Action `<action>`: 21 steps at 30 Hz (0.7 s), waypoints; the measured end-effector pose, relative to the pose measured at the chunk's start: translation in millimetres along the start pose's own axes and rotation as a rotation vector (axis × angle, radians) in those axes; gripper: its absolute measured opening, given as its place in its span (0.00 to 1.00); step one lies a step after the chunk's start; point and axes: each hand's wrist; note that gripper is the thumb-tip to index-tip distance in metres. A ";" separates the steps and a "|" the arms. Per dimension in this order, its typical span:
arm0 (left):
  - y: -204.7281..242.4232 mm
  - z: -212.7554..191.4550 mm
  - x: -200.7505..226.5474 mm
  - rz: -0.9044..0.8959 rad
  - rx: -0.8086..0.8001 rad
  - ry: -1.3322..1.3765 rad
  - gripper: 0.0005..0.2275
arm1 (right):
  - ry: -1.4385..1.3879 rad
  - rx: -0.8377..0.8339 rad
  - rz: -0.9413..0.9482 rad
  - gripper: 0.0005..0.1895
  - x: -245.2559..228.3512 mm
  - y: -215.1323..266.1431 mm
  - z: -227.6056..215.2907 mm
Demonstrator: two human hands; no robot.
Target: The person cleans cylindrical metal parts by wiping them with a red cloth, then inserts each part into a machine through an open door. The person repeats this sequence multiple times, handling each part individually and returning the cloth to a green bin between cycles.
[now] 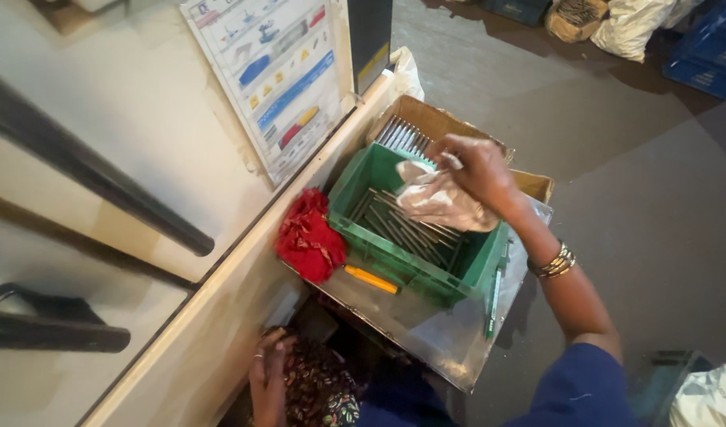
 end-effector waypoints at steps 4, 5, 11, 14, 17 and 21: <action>1.1 -0.9 -10.5 0.067 0.012 0.056 0.16 | 0.202 -0.550 -0.032 0.10 25.3 18.1 66.8; 0.0 -2.4 -14.7 0.062 0.018 0.060 0.16 | 0.250 -0.735 -0.003 0.10 27.6 25.7 86.9; -9.4 -13.6 -41.6 0.165 0.031 0.092 0.17 | 0.287 -0.990 0.009 0.09 43.4 57.7 150.4; -15.9 -22.6 -43.1 0.148 -0.021 0.070 0.18 | 0.292 -0.958 0.023 0.10 49.2 55.7 150.7; -8.6 -22.4 -37.2 0.178 0.011 0.157 0.17 | 0.294 -0.948 0.037 0.11 46.0 56.2 144.9; 6.8 -25.4 -8.0 0.203 0.023 0.153 0.18 | 0.270 -0.895 0.053 0.12 30.6 57.1 132.5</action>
Point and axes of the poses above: each hand's wrist, its own y-axis away from the middle knuckle, its own z-axis out of the palm, x = y × z, and after that the axes turned 7 degrees about z, right-handed
